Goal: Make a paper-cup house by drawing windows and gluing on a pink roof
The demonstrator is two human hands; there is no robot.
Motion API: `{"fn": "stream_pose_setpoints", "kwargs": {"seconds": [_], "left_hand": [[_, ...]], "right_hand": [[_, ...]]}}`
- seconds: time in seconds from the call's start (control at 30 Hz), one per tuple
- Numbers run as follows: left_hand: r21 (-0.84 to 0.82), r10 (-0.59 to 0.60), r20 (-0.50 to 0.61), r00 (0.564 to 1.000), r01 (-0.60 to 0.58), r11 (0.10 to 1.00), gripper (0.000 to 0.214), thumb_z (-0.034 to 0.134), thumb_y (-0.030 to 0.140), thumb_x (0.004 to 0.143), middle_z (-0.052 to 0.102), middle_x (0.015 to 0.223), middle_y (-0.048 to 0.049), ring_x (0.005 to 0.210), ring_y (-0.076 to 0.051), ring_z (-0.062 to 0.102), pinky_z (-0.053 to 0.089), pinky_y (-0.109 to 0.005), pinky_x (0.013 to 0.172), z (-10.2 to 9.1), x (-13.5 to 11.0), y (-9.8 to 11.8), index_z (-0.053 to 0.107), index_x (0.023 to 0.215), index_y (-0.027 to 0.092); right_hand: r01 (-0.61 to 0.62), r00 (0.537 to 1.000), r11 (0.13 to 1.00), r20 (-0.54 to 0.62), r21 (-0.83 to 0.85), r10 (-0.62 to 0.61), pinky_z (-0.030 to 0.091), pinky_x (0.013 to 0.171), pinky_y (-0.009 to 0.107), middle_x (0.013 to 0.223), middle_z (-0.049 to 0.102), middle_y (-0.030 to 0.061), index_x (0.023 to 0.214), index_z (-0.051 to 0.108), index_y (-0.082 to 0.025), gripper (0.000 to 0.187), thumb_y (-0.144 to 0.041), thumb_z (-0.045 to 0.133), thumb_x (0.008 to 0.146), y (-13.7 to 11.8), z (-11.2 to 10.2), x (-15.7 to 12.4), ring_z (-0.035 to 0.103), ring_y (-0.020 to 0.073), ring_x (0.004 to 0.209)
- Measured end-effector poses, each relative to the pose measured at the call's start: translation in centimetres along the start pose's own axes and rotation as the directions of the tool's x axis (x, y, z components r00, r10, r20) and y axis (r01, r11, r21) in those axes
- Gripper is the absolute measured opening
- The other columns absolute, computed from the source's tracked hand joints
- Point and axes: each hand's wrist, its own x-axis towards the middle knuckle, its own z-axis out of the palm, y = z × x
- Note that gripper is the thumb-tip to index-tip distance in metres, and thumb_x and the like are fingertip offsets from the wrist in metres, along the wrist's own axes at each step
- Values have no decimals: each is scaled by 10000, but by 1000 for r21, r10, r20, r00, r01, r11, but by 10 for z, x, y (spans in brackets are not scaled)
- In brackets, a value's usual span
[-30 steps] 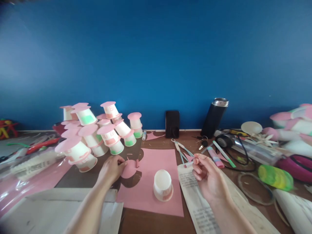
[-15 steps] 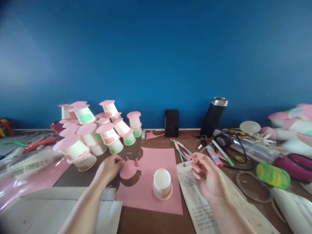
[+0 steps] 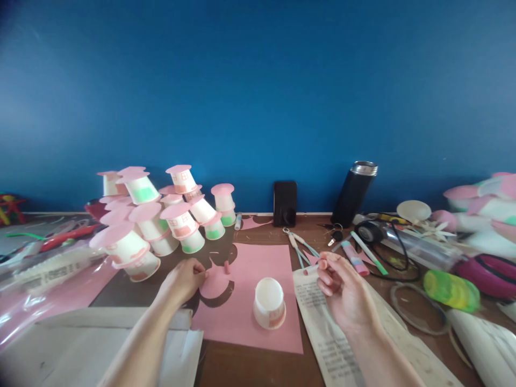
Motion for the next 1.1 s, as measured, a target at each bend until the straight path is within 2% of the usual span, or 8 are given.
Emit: {"fn": "stream_pose_setpoints", "kwargs": {"seconds": [0.23,0.5,0.83,1.0,1.1], "left_hand": [[0,22,15,1000,-22,1000,117,534,234,785,709,930,-72,853,-222,652,429,-286,676,-1,-1,0,649,776,223],[60,89,-1,996,-89,994,187,579,346,807,661,1059,-86,1020,-263,603,419,-312,799,-11,-17,12,627,946,230],[112,49,75,996,-57,992,583,669,530,669,577,1161,-171,1099,-355,567,430,-364,825,-8,-32,29,558,1115,171],[136,41,38,998,-46,990,585,706,548,598,566,1145,-165,1087,-361,569,439,-363,797,-1,-34,35,544,1028,185],[123,29,54,998,-36,992,582,714,519,598,566,1148,-165,1085,-354,574,438,-363,798,0,-34,35,528,1037,184]], "right_hand": [[-2,1000,1000,4,1,2,354,323,109,677,546,-34,788,706,-153,227,-275,832,645,0,1,-1,411,24,466],[-2,1000,1000,4,-6,2,350,325,112,673,552,-28,790,710,-154,226,-279,828,644,0,1,1,410,29,465],[-1,1000,1000,8,-11,2,344,321,110,677,553,-30,790,705,-153,215,-266,825,652,1,1,1,411,29,465],[-6,1000,1000,10,-14,6,351,323,112,675,551,-31,784,700,-150,215,-274,822,659,1,0,1,410,26,461],[-8,1000,1000,9,-16,9,346,318,109,671,549,-34,792,699,-147,214,-272,818,665,1,1,1,406,23,457]]}}
